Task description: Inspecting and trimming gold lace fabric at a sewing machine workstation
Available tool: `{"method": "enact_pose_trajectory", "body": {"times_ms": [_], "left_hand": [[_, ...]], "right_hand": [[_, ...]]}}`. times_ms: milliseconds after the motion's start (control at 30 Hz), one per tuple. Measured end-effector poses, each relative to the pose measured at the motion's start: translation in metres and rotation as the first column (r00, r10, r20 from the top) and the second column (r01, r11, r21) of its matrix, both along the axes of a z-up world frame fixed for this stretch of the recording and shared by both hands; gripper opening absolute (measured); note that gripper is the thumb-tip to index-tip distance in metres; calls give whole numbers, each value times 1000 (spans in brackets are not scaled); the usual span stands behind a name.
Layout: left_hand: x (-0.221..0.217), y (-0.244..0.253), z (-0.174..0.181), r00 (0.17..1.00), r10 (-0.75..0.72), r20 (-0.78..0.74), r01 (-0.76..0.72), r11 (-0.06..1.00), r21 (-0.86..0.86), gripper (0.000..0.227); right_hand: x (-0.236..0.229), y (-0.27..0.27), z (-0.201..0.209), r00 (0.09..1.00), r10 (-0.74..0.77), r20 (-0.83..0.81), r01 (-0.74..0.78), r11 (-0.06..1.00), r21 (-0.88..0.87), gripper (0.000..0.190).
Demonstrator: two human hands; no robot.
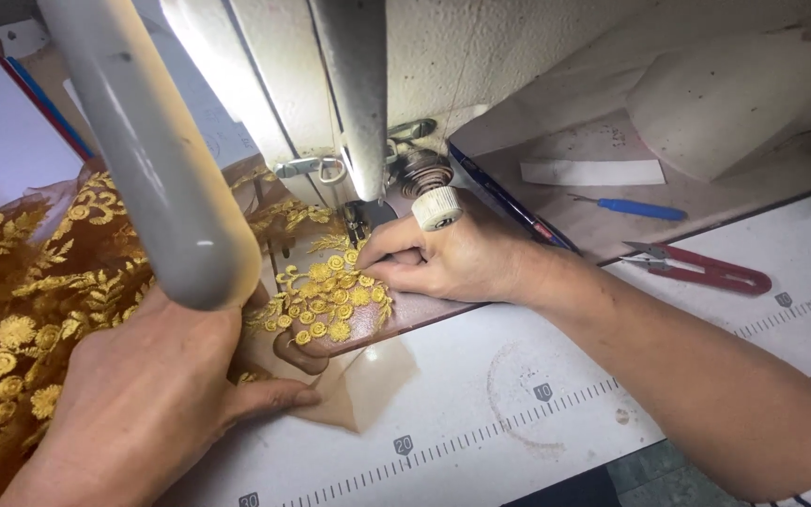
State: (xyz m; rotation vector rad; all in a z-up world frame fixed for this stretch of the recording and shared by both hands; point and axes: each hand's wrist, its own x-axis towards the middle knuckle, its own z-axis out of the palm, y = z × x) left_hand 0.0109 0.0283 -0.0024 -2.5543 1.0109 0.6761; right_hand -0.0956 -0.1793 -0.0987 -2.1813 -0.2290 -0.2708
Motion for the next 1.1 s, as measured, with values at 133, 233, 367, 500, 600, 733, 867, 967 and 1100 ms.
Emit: {"method": "enact_pose_trajectory", "body": {"times_ms": [133,233,367,500,600,733,867,967,1100], "left_hand": [[-3,5,-18,999,18,-50,-34,941,-337,72],[-12,-1,-37,958,-282,54,192,489,-851,22],[-22,-14,-52,982,-177,73,161,556,-815,25],[-17,-18,-64,929,-219,297,367,464,-806,21],[-15,-22,-69,909,-263,322,404,376,-834,14],[-13,-27,-74,911,-285,298,387,342,-857,13],[-11,-29,-79,900,-265,346,425,358,-831,16],[-11,-29,-81,871,-263,414,487,367,-792,18],[-12,-29,-81,840,-280,465,541,369,-756,21]], "right_hand": [[-3,1,9,999,-32,3,32,997,-75,12],[-3,0,12,999,-30,-25,28,996,-87,13],[-5,-1,12,999,-43,28,46,990,-133,12],[-6,-3,12,998,-48,44,53,991,-126,10],[-6,-5,9,997,-68,31,72,987,-144,11],[-7,-7,10,996,-80,40,86,980,-180,12],[-5,-8,6,998,-62,28,66,984,-165,10],[-5,-8,2,998,-51,25,54,988,-143,10],[-6,-7,1,997,-73,-5,72,990,-123,10]]}}
